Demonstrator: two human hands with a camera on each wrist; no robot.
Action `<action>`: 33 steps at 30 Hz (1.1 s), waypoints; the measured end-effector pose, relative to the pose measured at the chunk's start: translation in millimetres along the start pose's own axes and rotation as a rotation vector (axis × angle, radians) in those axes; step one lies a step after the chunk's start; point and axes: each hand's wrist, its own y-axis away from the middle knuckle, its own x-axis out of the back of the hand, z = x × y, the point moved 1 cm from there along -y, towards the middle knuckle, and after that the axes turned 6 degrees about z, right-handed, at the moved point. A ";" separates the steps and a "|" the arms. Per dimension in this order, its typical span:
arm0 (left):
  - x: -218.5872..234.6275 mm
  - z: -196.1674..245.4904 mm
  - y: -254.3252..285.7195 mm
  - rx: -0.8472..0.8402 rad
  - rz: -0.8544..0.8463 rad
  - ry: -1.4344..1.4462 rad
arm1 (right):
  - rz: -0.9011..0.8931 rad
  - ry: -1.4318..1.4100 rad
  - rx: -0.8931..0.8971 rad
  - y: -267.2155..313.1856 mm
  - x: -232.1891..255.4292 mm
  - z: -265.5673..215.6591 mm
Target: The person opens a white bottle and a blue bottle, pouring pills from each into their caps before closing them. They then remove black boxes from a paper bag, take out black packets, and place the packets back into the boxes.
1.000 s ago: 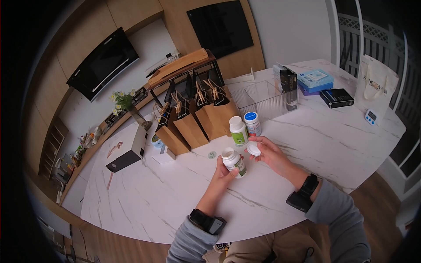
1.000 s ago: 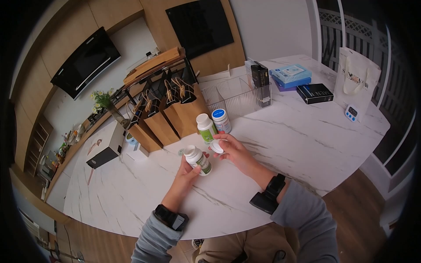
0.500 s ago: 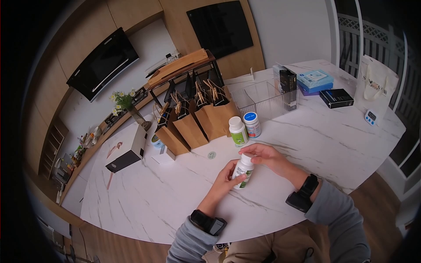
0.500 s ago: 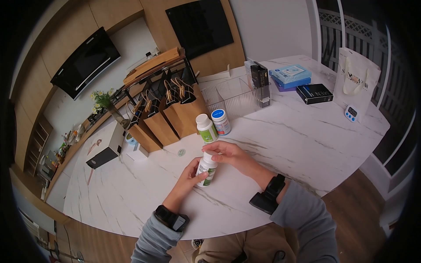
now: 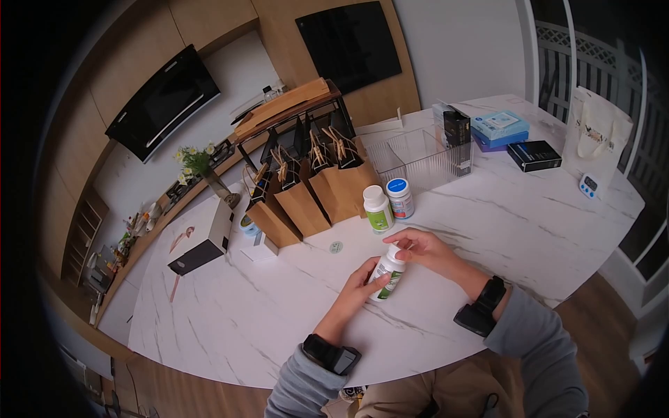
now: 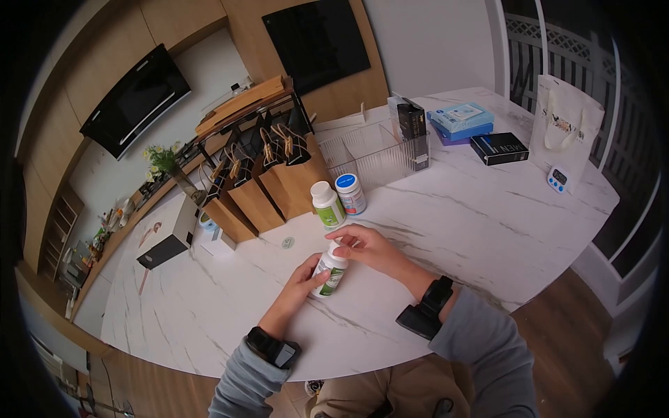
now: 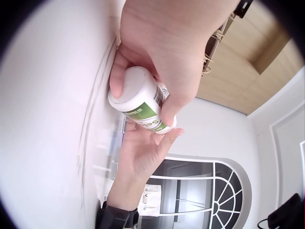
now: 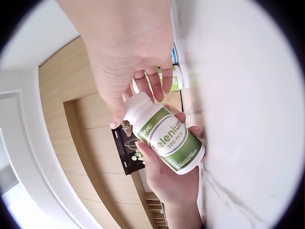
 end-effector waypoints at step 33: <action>5.5 -9.4 0.0 0.108 0.160 0.045 | -0.141 -0.027 0.003 1.0 -4.2 -0.8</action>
